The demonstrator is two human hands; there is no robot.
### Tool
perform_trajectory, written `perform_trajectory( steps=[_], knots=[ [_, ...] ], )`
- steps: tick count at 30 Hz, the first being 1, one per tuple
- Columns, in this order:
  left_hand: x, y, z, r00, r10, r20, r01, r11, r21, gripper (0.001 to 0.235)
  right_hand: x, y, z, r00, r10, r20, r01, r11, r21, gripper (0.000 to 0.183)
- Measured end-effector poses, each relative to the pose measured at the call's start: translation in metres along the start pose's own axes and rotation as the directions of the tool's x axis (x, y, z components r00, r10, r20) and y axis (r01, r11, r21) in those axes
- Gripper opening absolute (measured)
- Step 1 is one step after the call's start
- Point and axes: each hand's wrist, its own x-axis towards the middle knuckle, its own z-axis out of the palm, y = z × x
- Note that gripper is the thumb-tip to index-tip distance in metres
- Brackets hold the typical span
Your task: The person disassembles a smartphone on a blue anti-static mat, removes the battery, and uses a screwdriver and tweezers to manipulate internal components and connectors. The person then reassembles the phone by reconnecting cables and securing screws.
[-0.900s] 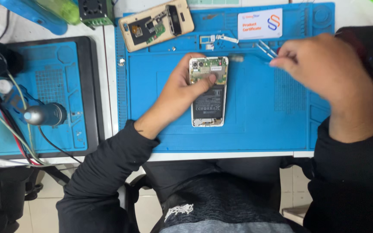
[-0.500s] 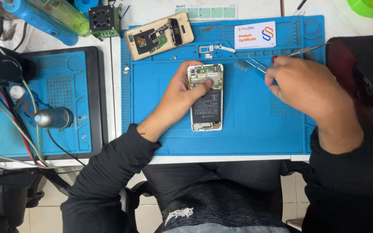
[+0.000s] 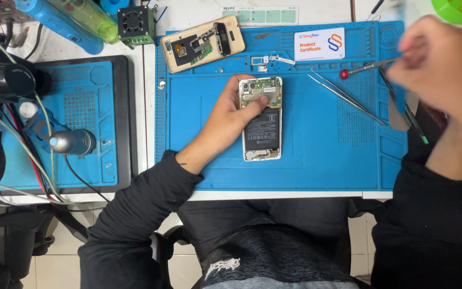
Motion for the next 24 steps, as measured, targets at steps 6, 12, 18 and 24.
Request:
perform_trajectory(
  steps=[6,12,18,24],
  knots=[
    [-0.001,0.002,0.004,0.999,-0.022,-0.046,0.021,1.0,-0.018,0.032,0.012,0.023,0.013,0.982,0.149,0.114,-0.12,0.967,-0.226,0.021],
    [-0.009,0.005,0.0,0.994,0.108,-0.025,-0.109,0.993,-0.039,0.029,0.009,-0.06,-0.003,0.946,-0.007,0.325,-0.04,0.99,0.136,0.036],
    [-0.005,0.007,-0.002,0.987,0.135,-0.084,-0.139,0.989,-0.051,0.029,0.013,-0.106,0.006,0.943,-0.053,0.329,0.079,0.995,-0.066,0.017],
    [-0.007,0.014,-0.004,0.981,0.156,-0.118,-0.174,0.972,-0.156,0.043,0.013,-0.092,-0.01,0.955,-0.29,0.067,0.269,0.938,0.22,0.019]
  ],
)
